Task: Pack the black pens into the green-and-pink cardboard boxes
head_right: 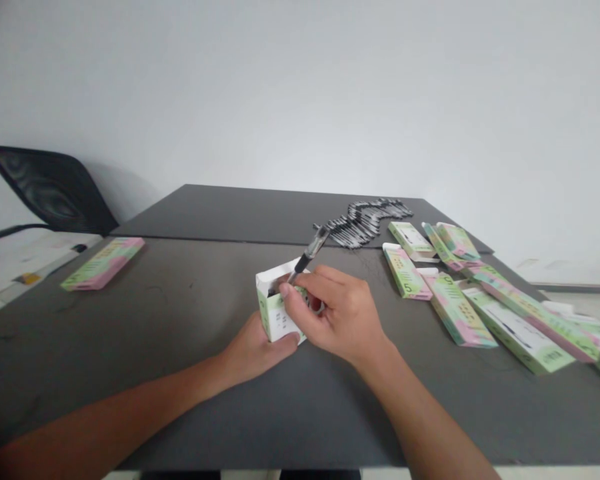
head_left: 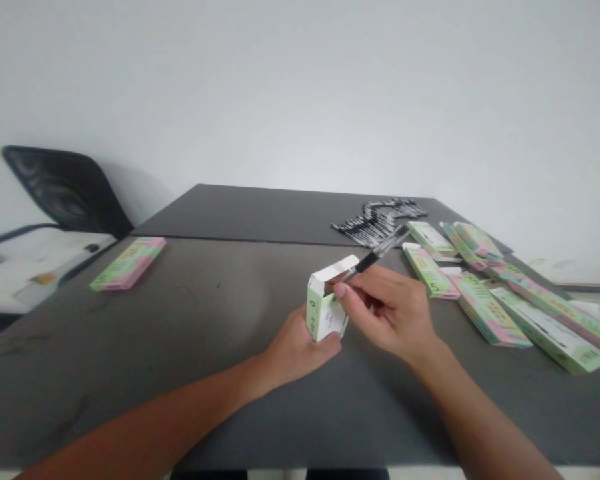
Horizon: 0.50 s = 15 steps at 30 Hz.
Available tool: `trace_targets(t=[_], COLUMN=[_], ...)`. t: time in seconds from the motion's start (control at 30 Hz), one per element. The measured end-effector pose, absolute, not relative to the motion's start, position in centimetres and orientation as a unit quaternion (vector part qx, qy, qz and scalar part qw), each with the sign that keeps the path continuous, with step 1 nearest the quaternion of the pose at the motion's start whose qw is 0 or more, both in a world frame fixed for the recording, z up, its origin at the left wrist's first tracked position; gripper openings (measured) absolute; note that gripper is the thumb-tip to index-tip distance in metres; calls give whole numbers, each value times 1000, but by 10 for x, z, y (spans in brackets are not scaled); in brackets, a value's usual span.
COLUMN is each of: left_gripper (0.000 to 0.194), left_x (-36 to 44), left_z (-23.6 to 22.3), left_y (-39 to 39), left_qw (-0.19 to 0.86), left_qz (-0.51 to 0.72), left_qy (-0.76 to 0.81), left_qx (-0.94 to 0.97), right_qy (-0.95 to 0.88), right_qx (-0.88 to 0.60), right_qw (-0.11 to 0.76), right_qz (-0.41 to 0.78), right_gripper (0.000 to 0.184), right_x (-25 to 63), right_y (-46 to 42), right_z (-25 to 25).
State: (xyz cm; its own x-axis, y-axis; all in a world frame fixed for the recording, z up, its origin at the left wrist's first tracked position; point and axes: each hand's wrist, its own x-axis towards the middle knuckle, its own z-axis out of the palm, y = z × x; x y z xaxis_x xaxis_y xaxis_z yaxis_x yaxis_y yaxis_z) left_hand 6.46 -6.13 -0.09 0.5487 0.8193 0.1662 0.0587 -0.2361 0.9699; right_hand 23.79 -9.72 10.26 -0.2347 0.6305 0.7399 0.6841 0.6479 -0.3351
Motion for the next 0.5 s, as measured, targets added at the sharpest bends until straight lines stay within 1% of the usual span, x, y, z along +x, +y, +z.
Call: trace_targets(t=[0.13,0.23,0.33,0.5], left_gripper=[25,23,26,15], left_x=[64,64,63,62], left_z=[2,4,5,3], left_y=[-62,-62,-63,-66], left_qw=[540,541,537,493], left_qz=[335,325,329,356], left_qy=[314,320,317,305], left_qx=[705,706,709,733], right_qy=[-788,-779,-769,-748], right_qx=[-428,-434,-435,-404], right_qw=[440,450,464,517], right_qz=[-41,-55,-68,-101], right_gripper=[16,15,19,25], right_x=[240,241,243,251], right_y=[-97,-95,-94,-96], right_z=[100,97,97,98])
